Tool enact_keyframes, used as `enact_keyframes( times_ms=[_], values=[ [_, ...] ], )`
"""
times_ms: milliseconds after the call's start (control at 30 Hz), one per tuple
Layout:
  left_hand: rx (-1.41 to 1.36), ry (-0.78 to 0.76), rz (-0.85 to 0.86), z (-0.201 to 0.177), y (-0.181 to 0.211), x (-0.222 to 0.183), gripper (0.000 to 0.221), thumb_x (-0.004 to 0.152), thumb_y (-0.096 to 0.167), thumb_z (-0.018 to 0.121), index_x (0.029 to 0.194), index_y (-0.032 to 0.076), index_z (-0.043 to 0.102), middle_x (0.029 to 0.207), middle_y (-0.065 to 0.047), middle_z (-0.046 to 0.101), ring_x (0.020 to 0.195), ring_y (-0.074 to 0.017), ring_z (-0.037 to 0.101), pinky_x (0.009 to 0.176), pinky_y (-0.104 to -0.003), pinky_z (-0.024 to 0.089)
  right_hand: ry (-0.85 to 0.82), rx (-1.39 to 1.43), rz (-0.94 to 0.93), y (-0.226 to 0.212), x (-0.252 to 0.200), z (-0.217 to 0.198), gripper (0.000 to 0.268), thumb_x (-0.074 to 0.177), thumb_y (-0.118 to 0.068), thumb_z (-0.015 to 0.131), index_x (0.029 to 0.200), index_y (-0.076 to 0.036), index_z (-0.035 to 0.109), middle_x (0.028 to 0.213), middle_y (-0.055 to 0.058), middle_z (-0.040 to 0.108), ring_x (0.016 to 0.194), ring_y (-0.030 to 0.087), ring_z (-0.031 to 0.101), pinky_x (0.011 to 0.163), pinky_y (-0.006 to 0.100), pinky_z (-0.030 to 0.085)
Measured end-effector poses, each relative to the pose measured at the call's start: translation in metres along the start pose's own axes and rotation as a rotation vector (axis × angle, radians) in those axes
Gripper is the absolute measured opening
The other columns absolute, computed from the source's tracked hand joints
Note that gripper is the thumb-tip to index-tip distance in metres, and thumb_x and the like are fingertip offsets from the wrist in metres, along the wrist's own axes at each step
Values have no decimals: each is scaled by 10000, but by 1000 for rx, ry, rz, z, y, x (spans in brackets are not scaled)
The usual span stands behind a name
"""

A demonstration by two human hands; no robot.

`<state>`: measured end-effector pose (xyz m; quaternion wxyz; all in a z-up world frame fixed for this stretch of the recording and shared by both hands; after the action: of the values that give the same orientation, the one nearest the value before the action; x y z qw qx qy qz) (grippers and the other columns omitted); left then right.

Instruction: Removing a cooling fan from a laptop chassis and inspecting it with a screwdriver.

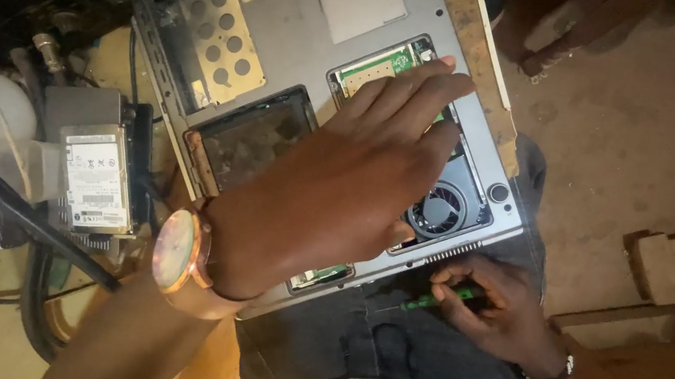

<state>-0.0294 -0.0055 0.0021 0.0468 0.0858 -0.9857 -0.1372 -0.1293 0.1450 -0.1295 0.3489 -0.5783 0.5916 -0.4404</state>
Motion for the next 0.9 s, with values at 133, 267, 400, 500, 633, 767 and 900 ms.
enact_keyframes(
  times_ms=[133, 267, 400, 500, 633, 767, 900],
  values=[
    [15, -4, 49, -6, 1, 3, 633, 462, 210, 798, 953, -74, 518, 1273, -257, 375, 1232, -375, 300, 1016, -460, 279, -7, 15, -3, 3, -2, 0, 96, 714, -139, 651, 782, -86, 609, 700, -7, 651, 606, 77, 623, 523, 183, 500],
    [74, 14, 102, -12, 5, 3, 484, 446, 214, 798, 779, -34, 550, 1224, -238, 430, 1198, -357, 360, 993, -438, 324, -3, -15, -20, 0, 1, -1, 80, 710, -138, 656, 763, -100, 610, 669, -21, 644, 564, 63, 609, 487, 176, 473],
    [151, 63, 86, -17, 10, 2, 409, 433, 151, 766, 768, -1, 587, 1118, -173, 520, 1142, -314, 441, 951, -395, 374, 0, -25, -29, -1, 1, -1, 87, 707, -151, 659, 762, -100, 615, 670, -16, 645, 569, 73, 612, 489, 180, 479],
    [138, 59, 55, -15, 6, 2, 494, 466, 98, 733, 907, -16, 543, 1154, -186, 520, 1163, -314, 435, 964, -399, 374, -8, -34, 0, 1, 0, -1, 73, 706, -150, 653, 753, -106, 617, 671, -18, 643, 571, 70, 614, 494, 186, 472],
    [143, 70, 50, -18, -1, -4, 519, 488, 24, 688, 974, -46, 522, 1143, -191, 492, 1136, -335, 425, 966, -425, 344, 19, -19, -27, -3, 0, 0, 81, 708, -135, 658, 758, -94, 610, 682, -10, 648, 574, 74, 619, 502, 189, 473],
    [212, 55, 0, -25, -8, -11, 645, 553, 381, 757, 1017, -10, 539, 1145, -161, 521, 1093, -287, 466, 964, -405, 341, 3, -21, -13, -3, 1, 0, 62, 725, -157, 639, 748, -105, 614, 673, -19, 646, 582, 70, 620, 516, 185, 488],
    [1, 162, -75, -41, -18, -31, 603, 640, 348, 785, 1017, 15, 451, 1192, -187, 468, 1115, -358, 450, 960, -553, 345, 2, -36, 0, 1, -1, 0, 67, 723, -169, 645, 751, -114, 618, 664, -23, 642, 531, 56, 591, 456, 178, 443]
  ],
)
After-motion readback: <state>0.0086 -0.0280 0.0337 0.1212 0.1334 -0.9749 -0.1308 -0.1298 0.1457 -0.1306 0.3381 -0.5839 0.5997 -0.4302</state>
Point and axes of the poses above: each hand's wrist, its own x-axis towards the middle knuckle, its own z-axis out of the palm, y = z × x, the point moved 3 cm from there along x, towards the middle knuckle
